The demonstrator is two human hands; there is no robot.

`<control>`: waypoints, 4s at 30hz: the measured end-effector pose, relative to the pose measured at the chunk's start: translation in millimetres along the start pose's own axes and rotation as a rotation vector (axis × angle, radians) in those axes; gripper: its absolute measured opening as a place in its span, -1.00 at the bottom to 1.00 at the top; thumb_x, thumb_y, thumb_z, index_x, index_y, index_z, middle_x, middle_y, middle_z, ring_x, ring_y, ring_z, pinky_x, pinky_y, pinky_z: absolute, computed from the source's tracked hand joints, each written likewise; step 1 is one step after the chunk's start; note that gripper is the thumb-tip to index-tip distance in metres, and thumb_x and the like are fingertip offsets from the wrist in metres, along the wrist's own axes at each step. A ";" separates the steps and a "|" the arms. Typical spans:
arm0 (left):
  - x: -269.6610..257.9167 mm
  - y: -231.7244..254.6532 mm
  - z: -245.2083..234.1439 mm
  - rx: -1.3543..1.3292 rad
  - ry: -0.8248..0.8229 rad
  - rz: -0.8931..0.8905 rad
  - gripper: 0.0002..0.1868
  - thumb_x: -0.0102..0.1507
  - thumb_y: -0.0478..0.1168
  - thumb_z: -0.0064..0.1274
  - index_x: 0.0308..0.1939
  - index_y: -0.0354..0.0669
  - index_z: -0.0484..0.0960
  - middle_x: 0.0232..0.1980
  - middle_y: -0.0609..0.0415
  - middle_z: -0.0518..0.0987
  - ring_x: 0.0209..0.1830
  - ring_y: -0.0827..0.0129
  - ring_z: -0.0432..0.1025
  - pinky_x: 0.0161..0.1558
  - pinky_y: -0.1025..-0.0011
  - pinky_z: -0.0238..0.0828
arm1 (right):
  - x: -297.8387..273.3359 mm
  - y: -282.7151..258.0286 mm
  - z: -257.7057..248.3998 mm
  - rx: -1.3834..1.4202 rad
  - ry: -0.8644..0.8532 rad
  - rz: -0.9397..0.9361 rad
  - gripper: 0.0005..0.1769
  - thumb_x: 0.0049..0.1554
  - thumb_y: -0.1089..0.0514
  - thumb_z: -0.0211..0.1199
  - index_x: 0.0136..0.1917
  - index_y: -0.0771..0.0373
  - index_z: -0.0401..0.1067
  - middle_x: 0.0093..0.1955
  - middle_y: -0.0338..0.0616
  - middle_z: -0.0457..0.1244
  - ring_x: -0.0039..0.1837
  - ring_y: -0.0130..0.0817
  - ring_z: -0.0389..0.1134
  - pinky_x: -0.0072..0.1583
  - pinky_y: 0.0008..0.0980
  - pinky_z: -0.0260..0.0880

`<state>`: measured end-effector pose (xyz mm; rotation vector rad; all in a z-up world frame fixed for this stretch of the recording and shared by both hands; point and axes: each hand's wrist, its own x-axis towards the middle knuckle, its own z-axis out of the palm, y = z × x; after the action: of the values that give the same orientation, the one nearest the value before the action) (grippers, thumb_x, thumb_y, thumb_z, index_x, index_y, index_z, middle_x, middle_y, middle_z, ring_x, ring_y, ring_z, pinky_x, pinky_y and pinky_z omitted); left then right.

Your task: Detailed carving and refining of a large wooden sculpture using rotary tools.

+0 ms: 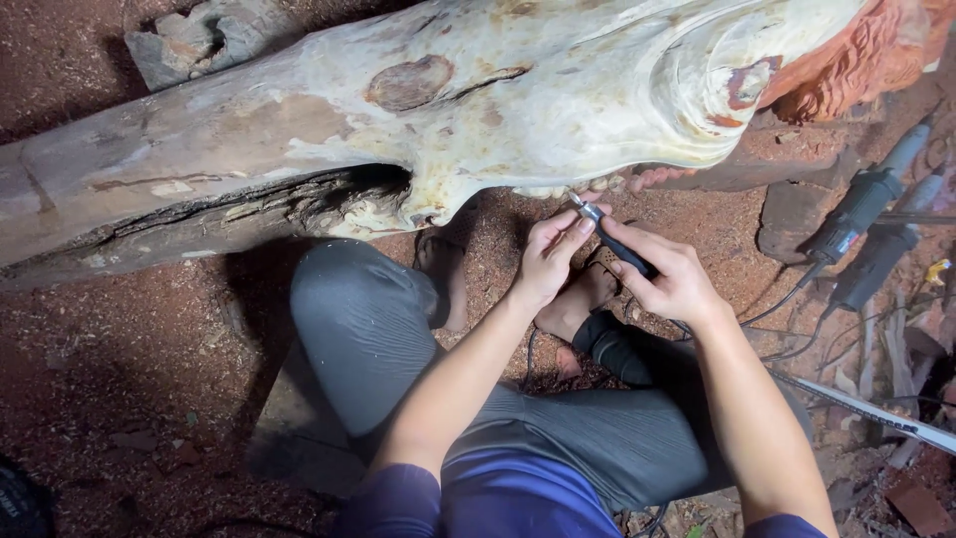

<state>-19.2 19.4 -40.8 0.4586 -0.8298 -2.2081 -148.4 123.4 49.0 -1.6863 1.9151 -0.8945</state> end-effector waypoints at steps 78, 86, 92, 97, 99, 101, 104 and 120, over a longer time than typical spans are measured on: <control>4.1 14.5 4.9 0.234 -0.006 0.074 -0.76 0.44 -0.23 -0.01 0.05 -0.28 0.69 -0.09 -0.11 0.66 0.01 0.33 0.49 0.02 0.20 0.52 | 2.1 -37.3 45.3 -0.007 0.266 0.042 -0.43 0.22 0.30 0.23 0.50 0.35 0.34 0.42 0.24 0.26 0.38 0.19 0.28 0.23 0.03 0.38; 4.4 12.8 4.6 0.230 -0.022 0.071 -0.78 0.43 -0.23 0.00 -0.04 -0.28 0.71 -0.20 -0.04 0.60 -0.10 0.32 0.50 -0.03 0.27 0.50 | -0.5 -39.8 44.2 -0.009 0.265 0.063 -0.42 0.22 0.31 0.23 0.50 0.32 0.33 0.42 0.23 0.26 0.39 0.17 0.27 0.23 0.02 0.38; -0.1 25.3 19.7 0.072 0.007 0.032 -0.83 0.37 -0.22 0.12 -0.10 -0.24 0.73 -0.22 0.08 0.61 -0.07 0.48 0.43 -0.02 0.35 0.47 | -20.2 -48.4 34.9 0.238 0.173 0.367 -0.25 0.13 0.37 0.20 0.58 0.24 0.19 0.18 0.29 0.32 -0.28 -0.11 0.43 -0.42 -0.27 0.46; 2.2 26.1 19.5 0.014 0.044 -0.074 -0.81 0.37 -0.12 0.17 -0.08 -0.14 0.74 -0.20 0.03 0.61 -0.07 0.35 0.45 0.07 0.26 0.41 | -6.1 -67.3 24.9 0.438 0.185 0.436 -0.27 0.14 0.40 0.11 0.58 0.30 0.12 0.15 0.29 0.26 -0.42 -0.26 0.35 -0.54 -0.40 0.38; 5.1 12.4 11.0 0.014 0.046 -0.099 -0.80 0.38 -0.12 0.16 -0.08 -0.15 0.74 -0.20 0.04 0.62 -0.07 0.35 0.45 0.07 0.25 0.41 | -3.0 -69.2 24.1 0.425 0.184 0.458 -0.27 0.14 0.40 0.13 0.58 0.29 0.13 0.17 0.31 0.26 -0.42 -0.20 0.36 -0.54 -0.36 0.39; 6.7 7.3 5.7 0.014 0.050 -0.125 -0.80 0.38 -0.11 0.15 -0.08 -0.15 0.74 -0.20 0.04 0.62 -0.07 0.34 0.45 0.07 0.24 0.40 | 1.3 -73.0 23.7 0.412 0.181 0.482 -0.27 0.15 0.40 0.14 0.58 0.28 0.14 0.18 0.33 0.26 -0.41 -0.13 0.38 -0.54 -0.31 0.40; 6.4 16.9 7.2 0.000 0.068 -0.150 -0.79 0.37 -0.10 0.16 -0.06 -0.14 0.74 -0.18 0.07 0.63 -0.06 0.36 0.43 0.07 0.24 0.39 | 5.8 -79.3 24.0 0.402 0.175 0.517 -0.27 0.15 0.43 0.11 0.58 0.29 0.13 0.15 0.32 0.27 -0.44 -0.13 0.37 -0.56 -0.32 0.37; 7.1 28.5 14.1 -0.052 0.166 -0.216 -0.70 0.24 -0.02 0.31 -0.13 -0.17 0.76 -0.31 0.05 0.65 -0.19 0.37 0.49 -0.01 0.28 0.47 | 15.1 -88.0 19.1 0.371 0.146 0.572 -0.27 0.13 0.49 0.07 0.56 0.33 0.14 0.17 0.41 0.26 -0.45 -0.13 0.37 -0.59 -0.36 0.33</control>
<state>-17.2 4.9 -11.7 0.7242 -0.6591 -2.3434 -75.9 100.7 99.6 -0.8159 2.0081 -1.0637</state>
